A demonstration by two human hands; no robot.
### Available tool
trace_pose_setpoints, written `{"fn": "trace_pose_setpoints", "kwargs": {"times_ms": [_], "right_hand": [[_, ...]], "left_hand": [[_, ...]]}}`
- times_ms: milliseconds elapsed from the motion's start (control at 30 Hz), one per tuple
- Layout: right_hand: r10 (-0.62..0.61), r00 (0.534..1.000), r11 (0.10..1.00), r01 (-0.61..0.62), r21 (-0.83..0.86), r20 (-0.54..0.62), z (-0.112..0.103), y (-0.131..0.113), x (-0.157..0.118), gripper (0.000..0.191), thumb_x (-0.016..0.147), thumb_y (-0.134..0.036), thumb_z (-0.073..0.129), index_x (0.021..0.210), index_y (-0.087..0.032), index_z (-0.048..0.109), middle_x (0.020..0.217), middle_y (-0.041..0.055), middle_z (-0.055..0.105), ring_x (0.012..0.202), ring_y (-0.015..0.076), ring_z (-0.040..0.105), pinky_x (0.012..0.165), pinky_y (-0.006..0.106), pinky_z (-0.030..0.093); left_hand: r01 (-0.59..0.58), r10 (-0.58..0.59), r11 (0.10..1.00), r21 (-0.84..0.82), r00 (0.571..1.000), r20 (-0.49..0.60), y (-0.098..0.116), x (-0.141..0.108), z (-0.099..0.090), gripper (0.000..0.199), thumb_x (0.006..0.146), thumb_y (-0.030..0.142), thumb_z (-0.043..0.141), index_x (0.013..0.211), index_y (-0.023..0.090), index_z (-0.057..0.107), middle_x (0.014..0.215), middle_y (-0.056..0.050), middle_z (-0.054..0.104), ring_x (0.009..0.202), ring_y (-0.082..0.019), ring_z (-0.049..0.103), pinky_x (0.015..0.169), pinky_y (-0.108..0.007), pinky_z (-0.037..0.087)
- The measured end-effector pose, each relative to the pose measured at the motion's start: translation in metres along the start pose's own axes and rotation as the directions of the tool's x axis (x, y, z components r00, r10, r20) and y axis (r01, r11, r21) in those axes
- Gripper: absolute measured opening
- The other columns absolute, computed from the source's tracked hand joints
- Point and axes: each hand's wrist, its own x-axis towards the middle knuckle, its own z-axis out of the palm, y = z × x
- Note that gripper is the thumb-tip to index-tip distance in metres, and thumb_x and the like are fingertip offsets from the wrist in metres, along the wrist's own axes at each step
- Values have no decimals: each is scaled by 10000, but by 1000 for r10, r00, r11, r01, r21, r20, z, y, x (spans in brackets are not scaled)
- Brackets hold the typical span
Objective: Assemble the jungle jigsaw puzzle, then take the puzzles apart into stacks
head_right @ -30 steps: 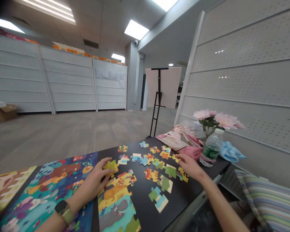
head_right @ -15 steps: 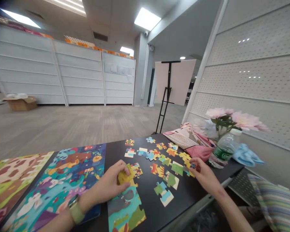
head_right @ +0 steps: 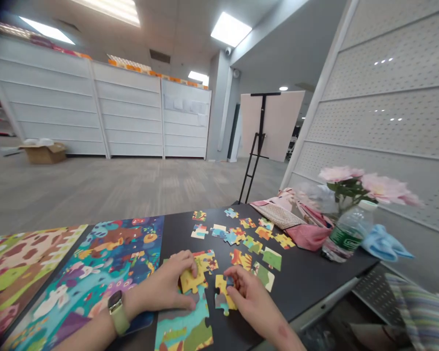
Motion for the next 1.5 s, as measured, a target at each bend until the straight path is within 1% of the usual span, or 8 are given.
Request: {"fn": "trace_pose_setpoints", "kwargs": {"times_ms": [200,367,533,800,1000,1200,1367,1500], "right_hand": [[-52,998,981,45,-191,-36,3,-11,5,201,931,-303,537,1082,-213,635,865,9,592,686,149,561,617,261,449],[-229,973,907,222,-359,22,14,-30,16,230,981,-234,482,1001,-234,711,1205,70,655,1071,214,651,970,349,492],[-274,961,854,262,-449,40,23,-32,18,275,990,-195,447,1021,-234,718,1229,87,643,1174,239,605,1021,395,487],[-257,965,862,254,-438,53,19,-27,11,183,965,-247,543,1034,-245,712,1271,88,622,1219,252,580,1070,438,467],[-288,955,872,291,-393,69,19,-26,9,263,1001,-243,479,1038,-277,737,1255,91,626,1186,254,604,1022,425,506],[-307,948,862,316,-397,89,19,-30,10,316,968,-182,439,1033,-264,736,1215,103,642,1180,266,605,1006,428,521],[-286,956,901,244,-360,-68,15,-19,9,406,946,-151,374,1228,-243,651,1336,101,602,1249,248,577,1094,425,468],[-228,959,923,159,-352,-166,16,-9,3,433,952,-212,396,1358,-197,547,1353,126,605,1254,263,578,1084,423,479]], "left_hand": [[-31,24,996,-86,997,-79,-3,0,3,301,700,110,732,898,221,534,978,27,535,934,-186,512,816,-277,335],[2,-35,981,-193,986,-166,-8,2,2,265,710,78,631,871,216,474,908,34,499,816,-154,481,717,-250,335],[35,-78,974,-223,979,-188,-7,5,3,251,707,66,609,856,212,469,901,34,500,811,-152,479,712,-248,330],[29,-70,978,-207,979,-194,-5,3,4,210,734,61,587,862,209,511,913,18,536,832,-162,503,735,-256,349],[-101,26,971,-215,945,-327,0,2,-1,164,801,66,533,872,212,551,926,0,571,851,-165,547,761,-262,397],[-100,3,970,-220,916,-402,-1,2,-3,182,837,96,512,937,204,619,928,-23,632,828,-172,587,737,-272,430],[-131,-9,931,-341,925,-380,8,5,0,268,856,133,526,1028,206,718,1021,-47,705,854,-180,639,730,-270,479],[-97,-61,859,-502,955,-289,17,5,15,324,815,153,581,1093,208,739,1080,-60,708,865,-188,653,760,-293,511]]}}
